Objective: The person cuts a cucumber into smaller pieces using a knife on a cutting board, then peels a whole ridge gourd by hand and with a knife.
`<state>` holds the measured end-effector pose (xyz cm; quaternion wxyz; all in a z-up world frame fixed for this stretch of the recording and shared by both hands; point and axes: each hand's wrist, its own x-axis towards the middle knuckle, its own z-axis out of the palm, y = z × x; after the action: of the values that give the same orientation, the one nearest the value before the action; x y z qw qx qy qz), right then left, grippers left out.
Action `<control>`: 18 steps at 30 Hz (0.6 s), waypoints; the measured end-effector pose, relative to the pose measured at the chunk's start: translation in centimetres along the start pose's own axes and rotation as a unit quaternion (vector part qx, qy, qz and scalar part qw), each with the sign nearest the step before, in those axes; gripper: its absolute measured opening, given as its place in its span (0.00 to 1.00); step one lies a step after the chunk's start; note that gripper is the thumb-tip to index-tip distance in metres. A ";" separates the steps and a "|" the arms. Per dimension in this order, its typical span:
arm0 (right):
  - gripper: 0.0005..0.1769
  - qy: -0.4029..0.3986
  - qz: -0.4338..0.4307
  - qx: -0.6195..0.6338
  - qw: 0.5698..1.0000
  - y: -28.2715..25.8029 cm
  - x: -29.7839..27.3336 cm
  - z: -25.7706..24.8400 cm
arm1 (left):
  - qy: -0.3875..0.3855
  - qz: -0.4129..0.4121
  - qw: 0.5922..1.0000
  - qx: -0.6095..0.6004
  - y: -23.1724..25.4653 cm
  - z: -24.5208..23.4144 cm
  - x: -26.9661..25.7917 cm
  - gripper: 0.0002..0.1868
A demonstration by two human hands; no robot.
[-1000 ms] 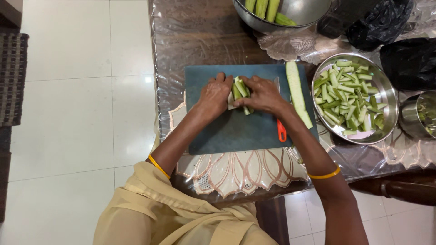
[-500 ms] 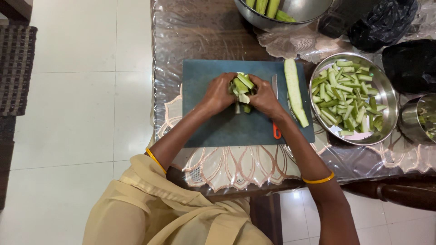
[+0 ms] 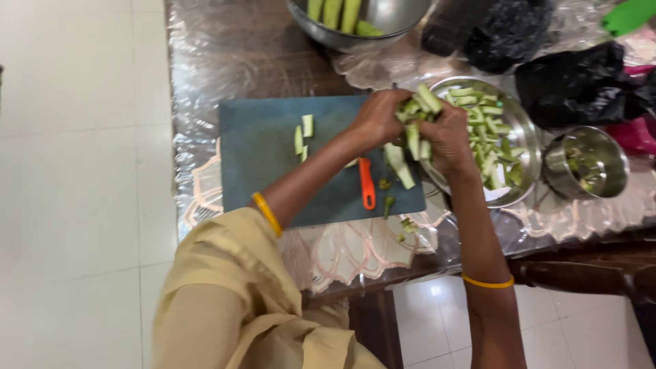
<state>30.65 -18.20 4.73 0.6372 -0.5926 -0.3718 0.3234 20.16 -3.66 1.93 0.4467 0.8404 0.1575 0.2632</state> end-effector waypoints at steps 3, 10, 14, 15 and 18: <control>0.17 0.050 0.027 -0.057 0.997 -1.4 0.8 -6.4 | -0.012 0.041 0.999 -0.003 1.6 6.0 5.3 0.24; 0.23 0.078 0.054 -0.421 0.902 -3.5 0.4 -13.8 | -0.149 0.028 0.988 -0.023 4.2 10.5 7.4 0.44; 0.20 0.134 -0.031 -0.675 0.724 -3.0 -0.4 -13.7 | -0.111 0.047 0.989 0.082 2.4 5.0 5.2 0.38; 0.20 0.135 -0.026 -0.676 0.724 -2.9 -0.9 -13.3 | -0.133 0.016 0.986 0.104 1.9 3.4 4.9 0.37; 0.13 0.150 -0.134 -0.656 0.728 -3.1 -2.0 -10.1 | -0.054 0.120 0.991 -0.010 0.2 -0.8 2.9 0.31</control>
<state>38.16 -25.40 7.39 0.1742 -0.8477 -0.4664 -0.1829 22.06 -1.80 3.37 0.4281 0.8617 0.0286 0.2709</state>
